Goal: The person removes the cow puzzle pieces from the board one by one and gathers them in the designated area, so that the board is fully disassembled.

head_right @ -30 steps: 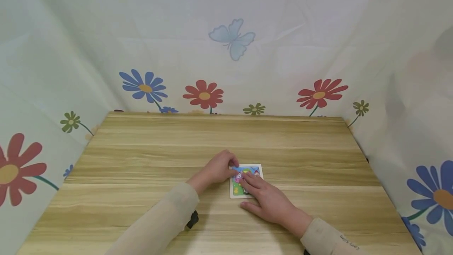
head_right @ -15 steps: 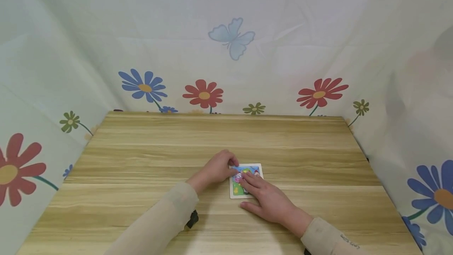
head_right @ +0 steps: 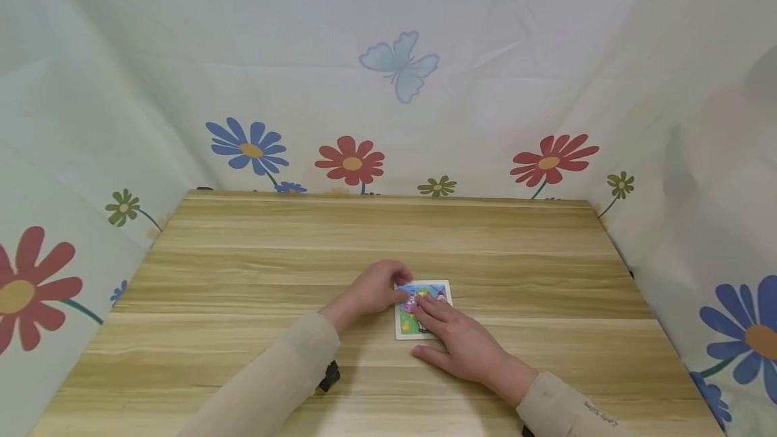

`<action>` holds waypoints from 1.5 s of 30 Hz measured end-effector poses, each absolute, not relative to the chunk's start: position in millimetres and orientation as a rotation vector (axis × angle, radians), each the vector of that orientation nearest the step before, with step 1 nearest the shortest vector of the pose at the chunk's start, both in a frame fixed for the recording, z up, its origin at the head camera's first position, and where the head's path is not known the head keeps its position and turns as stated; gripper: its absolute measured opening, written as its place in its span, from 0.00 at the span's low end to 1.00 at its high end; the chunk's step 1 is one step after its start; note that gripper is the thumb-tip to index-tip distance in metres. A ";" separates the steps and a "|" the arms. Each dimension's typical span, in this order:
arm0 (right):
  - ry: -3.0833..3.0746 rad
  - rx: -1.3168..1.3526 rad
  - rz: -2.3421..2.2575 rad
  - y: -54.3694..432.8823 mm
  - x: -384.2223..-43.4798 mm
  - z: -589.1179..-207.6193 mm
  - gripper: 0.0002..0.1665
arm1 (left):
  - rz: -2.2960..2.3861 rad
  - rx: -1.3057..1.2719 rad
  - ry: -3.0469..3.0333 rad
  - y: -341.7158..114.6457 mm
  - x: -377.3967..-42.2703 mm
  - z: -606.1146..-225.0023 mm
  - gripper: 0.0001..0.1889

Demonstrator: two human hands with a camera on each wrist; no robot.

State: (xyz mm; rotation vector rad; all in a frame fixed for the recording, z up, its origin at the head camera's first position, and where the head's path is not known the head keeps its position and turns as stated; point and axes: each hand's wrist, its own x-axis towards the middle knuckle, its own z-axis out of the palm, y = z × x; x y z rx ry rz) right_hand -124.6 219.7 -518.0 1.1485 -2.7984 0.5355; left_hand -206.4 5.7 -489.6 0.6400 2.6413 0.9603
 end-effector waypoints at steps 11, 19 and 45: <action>-2.793 1.139 0.545 219.1 -125.1 -517.9 0.40 | 1.033 0.656 2.577 1.6 -209.6 -490.7 0.09; -2.770 1.137 0.561 218.8 -125.5 -517.6 0.40 | 1.053 0.686 2.601 2.4 -209.9 -491.1 0.07; -2.776 1.110 0.549 217.0 -121.3 -520.5 0.40 | 1.327 0.573 2.488 -44.3 -221.7 -464.6 0.04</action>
